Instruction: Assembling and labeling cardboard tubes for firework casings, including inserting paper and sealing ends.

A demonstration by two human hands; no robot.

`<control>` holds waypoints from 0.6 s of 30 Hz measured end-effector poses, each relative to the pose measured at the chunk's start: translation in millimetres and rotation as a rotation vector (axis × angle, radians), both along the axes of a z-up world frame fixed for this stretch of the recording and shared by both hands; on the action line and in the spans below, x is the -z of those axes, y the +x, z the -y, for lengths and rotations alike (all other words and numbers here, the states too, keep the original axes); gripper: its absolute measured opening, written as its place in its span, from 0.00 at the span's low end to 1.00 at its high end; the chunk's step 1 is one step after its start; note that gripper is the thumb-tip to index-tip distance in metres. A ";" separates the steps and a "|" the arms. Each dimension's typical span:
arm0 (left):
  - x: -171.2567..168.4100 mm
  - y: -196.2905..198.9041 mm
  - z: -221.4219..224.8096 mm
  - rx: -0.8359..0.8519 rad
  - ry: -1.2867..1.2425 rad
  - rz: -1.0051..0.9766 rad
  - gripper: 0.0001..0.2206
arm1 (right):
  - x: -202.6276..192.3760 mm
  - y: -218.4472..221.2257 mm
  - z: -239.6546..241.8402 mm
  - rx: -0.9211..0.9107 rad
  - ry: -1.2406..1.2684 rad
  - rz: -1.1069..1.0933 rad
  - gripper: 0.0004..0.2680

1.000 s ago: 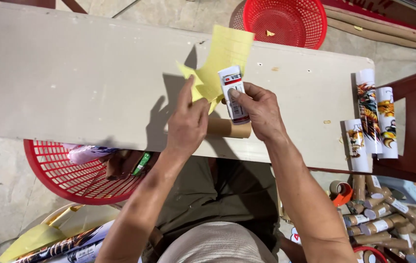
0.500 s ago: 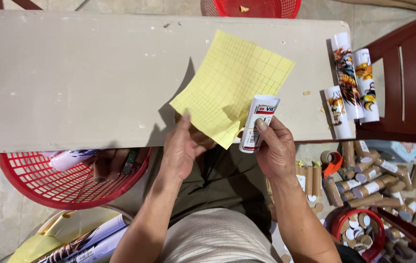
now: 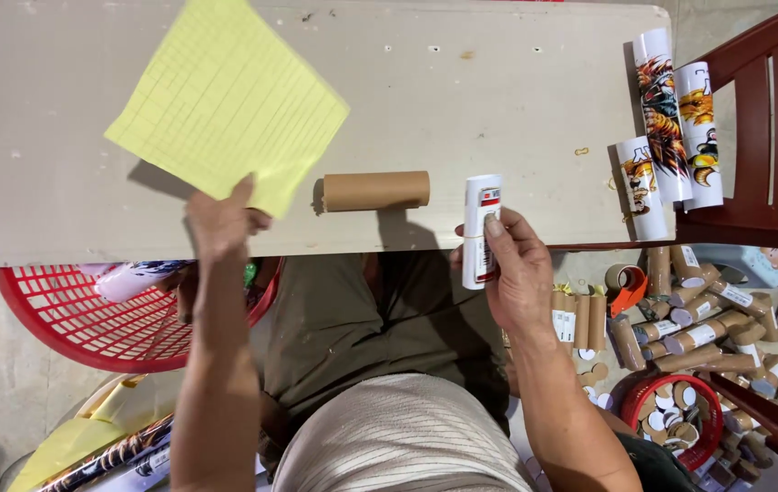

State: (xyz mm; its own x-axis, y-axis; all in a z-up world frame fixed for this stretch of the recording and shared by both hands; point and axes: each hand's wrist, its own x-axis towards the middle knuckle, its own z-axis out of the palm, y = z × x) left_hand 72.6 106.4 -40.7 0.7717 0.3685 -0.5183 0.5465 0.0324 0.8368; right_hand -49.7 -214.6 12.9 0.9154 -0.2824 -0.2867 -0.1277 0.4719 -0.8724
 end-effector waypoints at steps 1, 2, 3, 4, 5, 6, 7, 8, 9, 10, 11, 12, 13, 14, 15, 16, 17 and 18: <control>20.3 2.5 -17.7 -0.014 -0.004 0.069 0.10 | 1.8 1.4 -1.9 -0.029 0.001 -0.003 0.09; 41.3 3.1 -35.8 -0.027 -0.007 0.133 0.10 | 4.0 1.1 -4.3 -0.057 0.004 -0.011 0.08; 45.9 4.5 -43.7 -0.027 -0.006 0.130 0.10 | 5.2 3.5 -7.1 -0.057 0.005 -0.014 0.08; 51.0 4.4 -51.4 0.106 0.161 -0.021 0.12 | 6.2 5.3 -9.8 -0.073 0.011 -0.010 0.08; 55.8 4.3 -59.4 0.242 0.326 -0.174 0.16 | 7.0 7.0 -12.7 -0.089 0.018 -0.005 0.08; 54.0 2.4 -61.1 0.240 0.324 -0.174 0.16 | 6.2 10.2 -15.6 -0.091 0.017 -0.006 0.08; 51.9 0.5 -62.8 0.336 0.538 -0.084 0.20 | 5.1 13.3 -18.5 -0.099 0.003 -0.020 0.08; 50.2 -1.3 -64.1 0.432 0.750 0.010 0.26 | 3.9 16.3 -21.2 -0.107 -0.012 -0.033 0.08; 46.2 -2.6 -64.4 0.430 0.747 0.010 0.26 | 2.1 18.6 -23.4 -0.109 -0.015 -0.033 0.08; 41.8 -5.0 -65.2 0.377 0.791 -0.096 0.33 | 0.5 20.3 -25.9 -0.118 -0.037 -0.054 0.08; 37.5 -7.4 -65.8 0.322 0.832 -0.203 0.41 | -1.1 21.9 -28.3 -0.127 -0.060 -0.074 0.08; 39.1 -11.7 -68.5 0.319 0.832 -0.203 0.41 | -0.8 23.2 -29.6 -0.130 -0.060 -0.073 0.08; 40.9 -15.9 -70.9 0.306 0.951 -0.024 0.43 | -0.3 24.6 -30.8 -0.133 -0.049 -0.078 0.08; 43.0 -21.0 -73.1 0.291 1.066 0.155 0.44 | 0.4 25.0 -31.9 -0.135 -0.038 -0.085 0.08; 33.9 -28.2 -63.8 0.289 1.066 0.153 0.44 | 5.0 24.5 -32.0 -0.137 -0.037 -0.086 0.08; 24.7 -35.8 -54.8 0.362 1.076 0.425 0.35 | 9.6 24.1 -32.2 -0.157 -0.031 -0.067 0.08; 15.4 -43.1 -45.9 0.438 1.067 0.698 0.27 | 14.1 23.8 -32.7 -0.176 -0.024 -0.047 0.08; -14.9 -47.3 -18.7 0.434 1.069 0.695 0.27 | 16.2 24.2 -34.7 -0.181 -0.023 -0.047 0.08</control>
State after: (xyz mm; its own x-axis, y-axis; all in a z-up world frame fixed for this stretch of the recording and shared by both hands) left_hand 25.3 125.1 -25.8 0.9119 0.0035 0.4103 -0.1984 -0.8715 0.4485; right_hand -25.5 -179.9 -3.3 0.9375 -0.1215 -0.3260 -0.2497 0.4175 -0.8737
